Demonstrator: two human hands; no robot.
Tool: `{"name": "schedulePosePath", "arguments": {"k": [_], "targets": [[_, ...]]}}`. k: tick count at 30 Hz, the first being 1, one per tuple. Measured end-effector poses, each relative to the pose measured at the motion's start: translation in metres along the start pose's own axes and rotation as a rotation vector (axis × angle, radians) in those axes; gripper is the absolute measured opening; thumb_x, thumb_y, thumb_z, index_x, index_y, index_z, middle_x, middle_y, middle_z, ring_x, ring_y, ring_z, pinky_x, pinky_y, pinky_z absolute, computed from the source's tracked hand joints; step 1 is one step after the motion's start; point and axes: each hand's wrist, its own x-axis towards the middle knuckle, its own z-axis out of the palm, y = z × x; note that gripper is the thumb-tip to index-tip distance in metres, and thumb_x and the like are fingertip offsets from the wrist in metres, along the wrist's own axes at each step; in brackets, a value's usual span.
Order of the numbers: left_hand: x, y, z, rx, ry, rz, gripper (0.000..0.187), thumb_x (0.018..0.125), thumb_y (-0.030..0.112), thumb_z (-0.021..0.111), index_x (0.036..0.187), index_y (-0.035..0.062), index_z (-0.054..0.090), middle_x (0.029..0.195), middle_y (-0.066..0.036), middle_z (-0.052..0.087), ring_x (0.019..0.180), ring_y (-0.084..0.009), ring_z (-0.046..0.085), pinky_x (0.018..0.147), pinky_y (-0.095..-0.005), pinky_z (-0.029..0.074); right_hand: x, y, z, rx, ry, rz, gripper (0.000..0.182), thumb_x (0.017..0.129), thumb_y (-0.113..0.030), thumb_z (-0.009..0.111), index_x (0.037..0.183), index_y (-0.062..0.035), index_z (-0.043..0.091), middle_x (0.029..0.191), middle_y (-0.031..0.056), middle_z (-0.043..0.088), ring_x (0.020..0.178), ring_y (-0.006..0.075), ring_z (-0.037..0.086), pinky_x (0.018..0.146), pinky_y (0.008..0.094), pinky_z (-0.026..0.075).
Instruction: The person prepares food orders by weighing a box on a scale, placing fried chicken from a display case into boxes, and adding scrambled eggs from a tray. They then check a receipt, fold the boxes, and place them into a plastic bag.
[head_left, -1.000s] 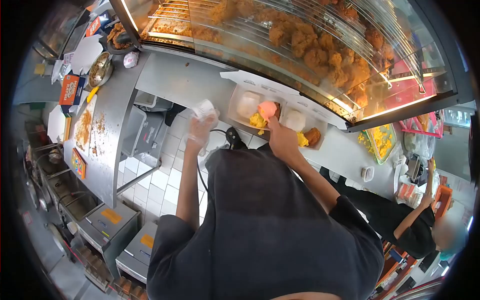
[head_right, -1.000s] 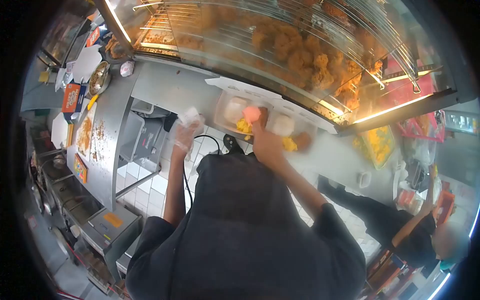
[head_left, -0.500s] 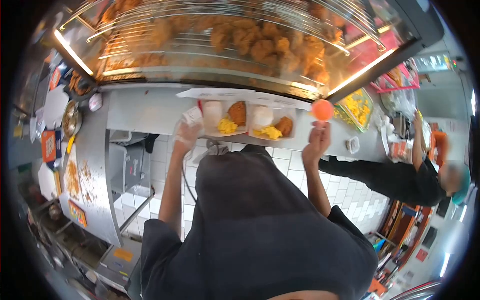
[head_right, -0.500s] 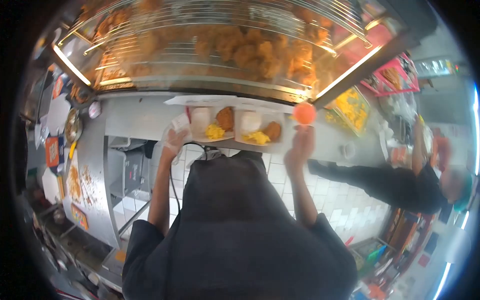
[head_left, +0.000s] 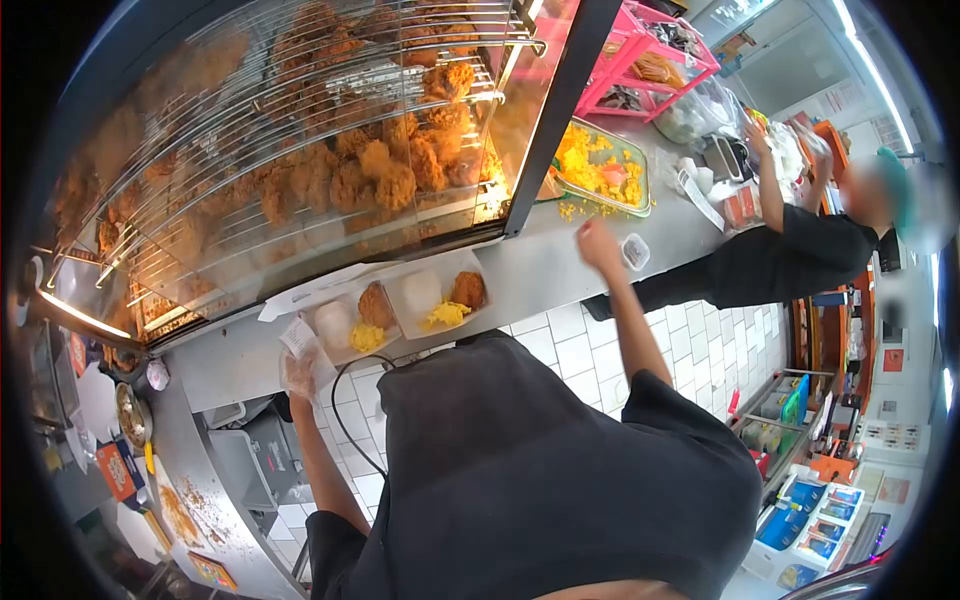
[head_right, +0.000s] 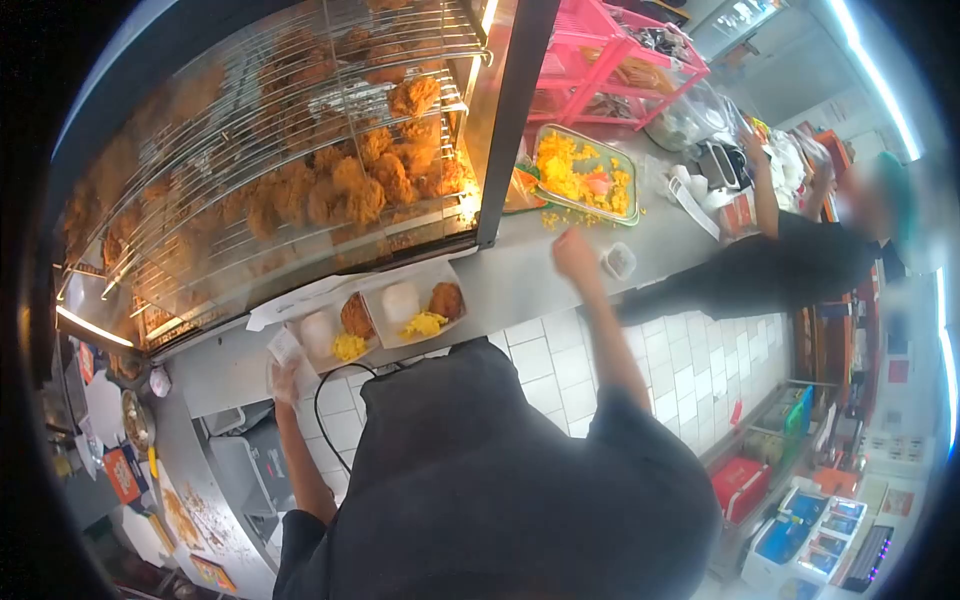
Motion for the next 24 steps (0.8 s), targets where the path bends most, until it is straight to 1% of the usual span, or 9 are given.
{"name": "schedulePosePath", "arguments": {"k": [2, 3, 4, 8, 11, 16, 18, 22, 24], "targets": [[-0.004, -0.007, -0.001, -0.266, 0.051, -0.288, 0.043, 0.084, 0.012, 0.055, 0.126, 0.0041, 0.052, 0.124, -0.024, 0.057, 0.117, -0.0363, 0.052, 0.099, -0.0462, 0.040, -0.031, -0.009, 0.048, 0.179, -0.388, -0.397, 0.039, 0.094, -0.036, 0.053, 0.115, -0.0028, 0.056, 0.090, 0.0207, 0.067, 0.074, 0.0300, 0.068, 0.069, 0.0420, 0.052], [0.000, -0.061, -0.003, 0.203, 0.103, 0.130, 0.040, 0.086, 0.012, 0.054, 0.125, 0.0049, 0.054, 0.123, -0.021, 0.058, 0.117, -0.0360, 0.053, 0.099, -0.0453, 0.040, -0.067, -0.053, 0.040, 0.439, -0.576, -0.096, 0.038, 0.096, -0.032, 0.051, 0.120, -0.0027, 0.054, 0.084, 0.0163, 0.067, 0.067, 0.0215, 0.067, 0.065, 0.0374, 0.052], [-0.005, -0.092, -0.008, 0.677, 0.135, 0.546, 0.037, 0.088, 0.013, 0.053, 0.124, 0.0057, 0.056, 0.122, -0.019, 0.059, 0.116, -0.0357, 0.053, 0.100, -0.0443, 0.040, -0.081, -0.063, 0.060, 0.500, -0.563, -0.211, 0.035, 0.096, -0.029, 0.051, 0.117, -0.0013, 0.053, 0.083, 0.0182, 0.066, 0.066, 0.0259, 0.067, 0.064, 0.0391, 0.052], [-0.012, -0.068, 0.002, 0.110, 0.300, 0.087, 0.035, 0.086, 0.009, 0.049, 0.119, 0.0085, 0.062, 0.123, -0.018, 0.059, 0.119, -0.0385, 0.050, 0.102, -0.0450, 0.039, -0.121, -0.087, 0.091, 0.204, -0.359, -0.585, 0.026, 0.090, -0.020, 0.052, 0.103, 0.0023, 0.052, 0.082, 0.0241, 0.065, 0.070, 0.0399, 0.064, 0.066, 0.0435, 0.051], [-0.016, -0.059, -0.013, 0.814, 0.292, 0.421, 0.033, 0.089, 0.010, 0.047, 0.116, 0.0093, 0.065, 0.123, -0.016, 0.059, 0.118, -0.0370, 0.052, 0.103, -0.0434, 0.039, -0.124, -0.081, 0.077, 0.311, -0.592, -0.661, 0.022, 0.085, -0.017, 0.055, 0.095, 0.0028, 0.052, 0.084, 0.0268, 0.064, 0.076, 0.0464, 0.061, 0.068, 0.0480, 0.050], [-0.017, -0.021, 0.014, 0.177, -0.050, -0.017, 0.037, 0.094, 0.010, 0.038, 0.119, 0.0093, 0.065, 0.127, -0.016, 0.058, 0.121, -0.0348, 0.051, 0.110, -0.0420, 0.035, -0.122, -0.055, 0.064, 0.259, -0.478, -0.480, 0.023, 0.084, -0.020, 0.057, 0.094, 0.0010, 0.054, 0.081, 0.0248, 0.064, 0.078, 0.0449, 0.062, 0.070, 0.0517, 0.048], [-0.025, -0.025, 0.039, 0.452, -0.079, 0.397, 0.036, 0.093, 0.025, 0.049, 0.119, 0.0038, 0.062, 0.116, -0.015, 0.063, 0.114, -0.0281, 0.057, 0.101, -0.0420, 0.043, -0.118, -0.027, 0.061, 0.179, -0.331, -0.386, 0.023, 0.085, -0.022, 0.057, 0.094, -0.0004, 0.055, 0.080, 0.0247, 0.064, 0.078, 0.0446, 0.062, 0.070, 0.0529, 0.048], [-0.034, 0.091, 0.118, -0.272, -0.191, -0.038, 0.039, 0.089, 0.024, 0.062, 0.118, -0.0017, 0.060, 0.117, -0.014, 0.063, 0.113, -0.0232, 0.057, 0.098, -0.0382, 0.045, -0.089, 0.024, 0.028, 0.064, -0.086, -0.189, 0.020, 0.088, -0.022, 0.052, 0.092, -0.0022, 0.055, 0.075, 0.0250, 0.063, 0.075, 0.0457, 0.061, 0.069, 0.0540, 0.048], [-0.026, 0.147, 0.138, -0.245, -0.307, 0.053, 0.041, 0.088, 0.025, 0.064, 0.120, -0.0012, 0.059, 0.117, -0.013, 0.063, 0.110, -0.0228, 0.059, 0.095, -0.0377, 0.047, -0.070, 0.050, 0.014, 0.027, -0.024, -0.148, 0.022, 0.091, -0.022, 0.047, 0.092, -0.0020, 0.056, 0.074, 0.0252, 0.063, 0.074, 0.0458, 0.061, 0.069, 0.0542, 0.047]]}}
